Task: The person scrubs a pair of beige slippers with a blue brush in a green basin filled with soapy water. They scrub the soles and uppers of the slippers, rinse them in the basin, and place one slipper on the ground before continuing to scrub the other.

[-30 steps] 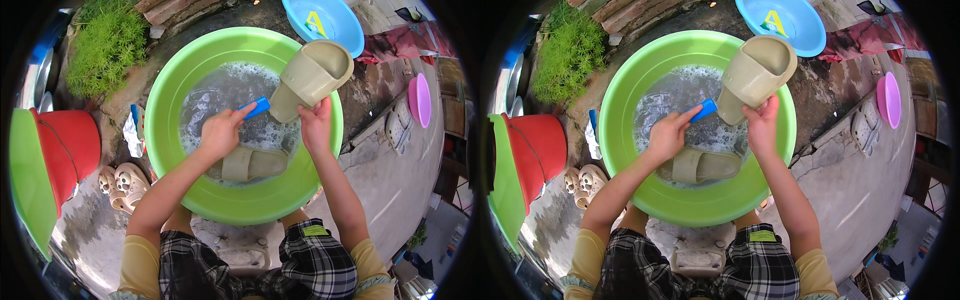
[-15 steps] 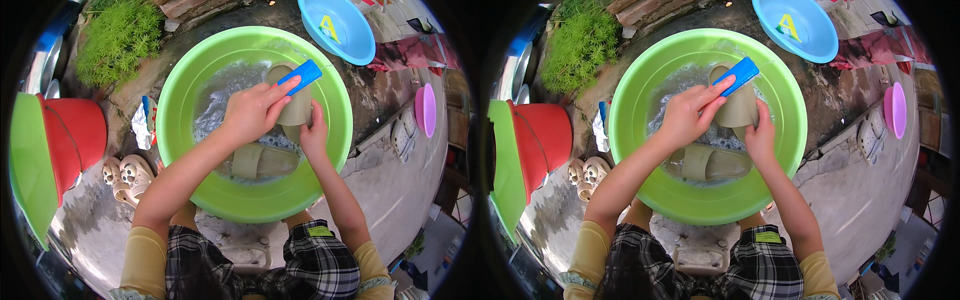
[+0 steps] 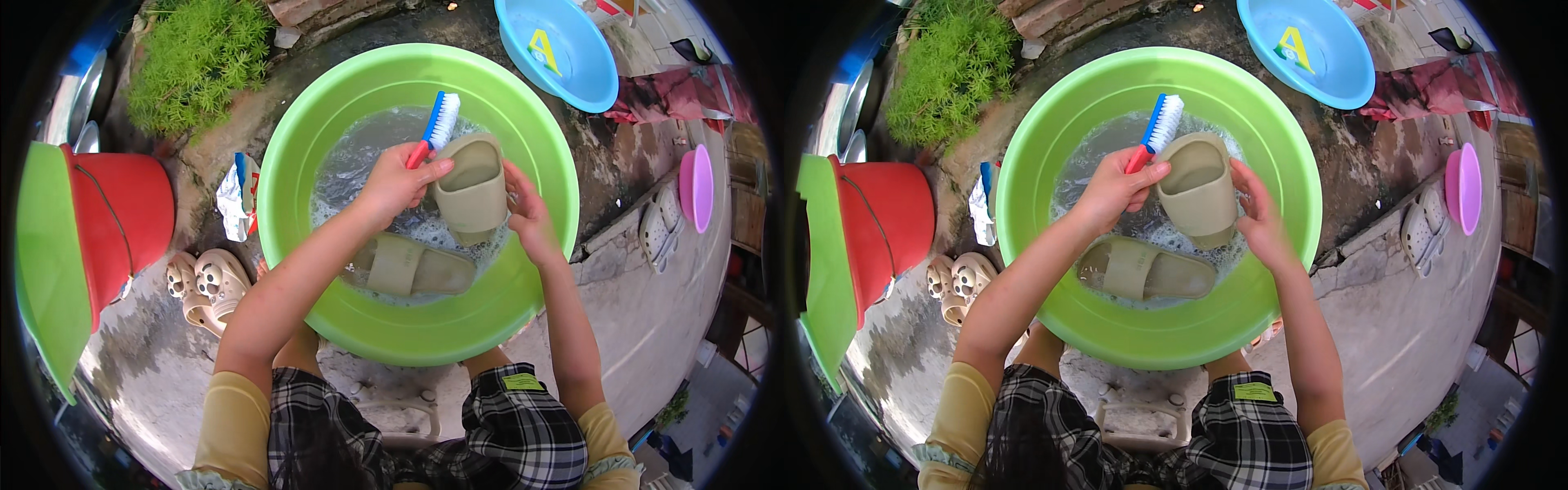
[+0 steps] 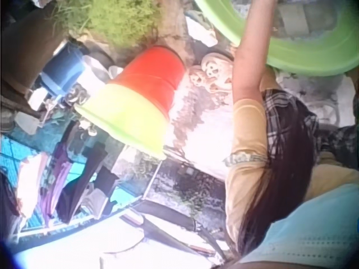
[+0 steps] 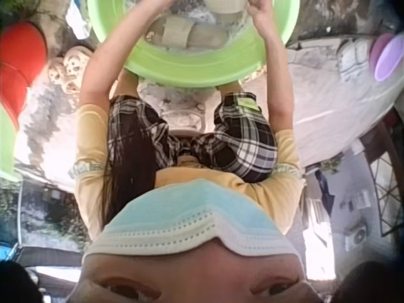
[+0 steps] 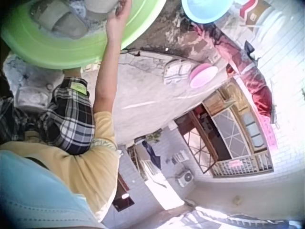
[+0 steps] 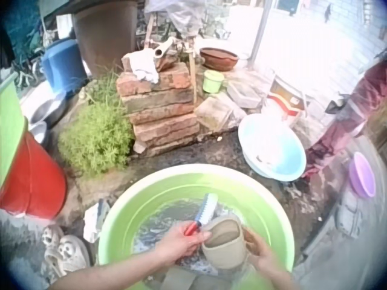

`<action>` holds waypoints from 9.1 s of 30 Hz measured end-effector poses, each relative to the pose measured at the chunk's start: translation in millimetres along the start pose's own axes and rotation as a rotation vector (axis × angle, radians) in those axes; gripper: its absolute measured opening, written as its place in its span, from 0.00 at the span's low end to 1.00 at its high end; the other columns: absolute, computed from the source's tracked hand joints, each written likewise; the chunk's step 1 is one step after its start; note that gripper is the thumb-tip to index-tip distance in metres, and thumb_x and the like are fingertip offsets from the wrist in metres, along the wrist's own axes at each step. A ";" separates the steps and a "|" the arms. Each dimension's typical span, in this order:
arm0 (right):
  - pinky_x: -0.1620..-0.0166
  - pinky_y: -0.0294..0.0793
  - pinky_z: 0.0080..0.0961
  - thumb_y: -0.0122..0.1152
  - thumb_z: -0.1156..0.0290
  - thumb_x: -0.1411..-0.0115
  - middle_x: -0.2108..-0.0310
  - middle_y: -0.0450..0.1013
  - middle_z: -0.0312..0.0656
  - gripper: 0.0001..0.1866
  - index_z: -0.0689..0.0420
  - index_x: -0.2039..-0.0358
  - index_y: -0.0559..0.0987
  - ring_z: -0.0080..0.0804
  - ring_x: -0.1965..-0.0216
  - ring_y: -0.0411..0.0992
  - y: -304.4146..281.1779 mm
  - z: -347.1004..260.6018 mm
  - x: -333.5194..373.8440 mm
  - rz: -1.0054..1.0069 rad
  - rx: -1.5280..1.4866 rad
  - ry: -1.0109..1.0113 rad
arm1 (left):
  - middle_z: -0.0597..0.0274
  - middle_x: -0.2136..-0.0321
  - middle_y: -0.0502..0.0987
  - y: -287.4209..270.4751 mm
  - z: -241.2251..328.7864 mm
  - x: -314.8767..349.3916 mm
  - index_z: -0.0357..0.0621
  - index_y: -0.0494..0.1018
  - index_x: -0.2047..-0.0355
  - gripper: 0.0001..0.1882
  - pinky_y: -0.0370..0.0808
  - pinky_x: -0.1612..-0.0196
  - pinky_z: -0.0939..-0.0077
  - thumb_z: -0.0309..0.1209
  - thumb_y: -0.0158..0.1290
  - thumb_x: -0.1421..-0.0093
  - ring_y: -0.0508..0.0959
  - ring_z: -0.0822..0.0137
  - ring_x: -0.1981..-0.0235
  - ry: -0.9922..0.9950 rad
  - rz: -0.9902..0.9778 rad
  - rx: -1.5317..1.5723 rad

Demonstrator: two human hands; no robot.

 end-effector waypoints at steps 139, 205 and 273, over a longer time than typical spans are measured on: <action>0.66 0.69 0.20 0.58 0.69 0.37 0.68 0.75 0.36 0.13 0.66 0.56 0.76 0.18 0.69 0.69 -42.6 6.8 3.1 0.532 -0.056 0.230 | 0.47 0.75 0.78 28.8 -21.9 0.9 0.47 0.68 0.41 0.23 0.75 0.70 0.54 0.39 0.48 0.34 0.79 0.45 0.74 0.600 0.142 -1.095; 0.63 0.87 0.39 0.43 0.83 0.41 0.42 0.59 0.56 0.35 0.58 0.33 0.49 0.51 0.53 0.74 11.0 -18.8 11.3 0.434 -0.247 0.362 | 0.50 0.79 0.72 60.3 -2.3 21.8 0.51 0.65 0.37 0.26 0.74 0.76 0.58 0.28 0.50 0.37 0.76 0.50 0.80 0.671 0.181 -1.239; 0.66 0.74 0.44 0.57 0.71 0.38 0.70 0.75 0.58 0.20 0.56 0.45 0.67 0.60 0.69 0.76 27.5 -15.6 27.8 0.317 0.691 0.003 | 0.47 0.74 0.76 2.4 -9.8 8.0 0.50 0.66 0.38 0.24 0.73 0.70 0.54 0.33 0.49 0.35 0.76 0.46 0.75 0.505 0.274 -1.176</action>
Point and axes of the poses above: each hand's wrist, its own x-axis away from the middle knuckle, its own y-axis out of the palm, z = x × y, the point moved 8 cm from there along -x, towards the middle knuckle
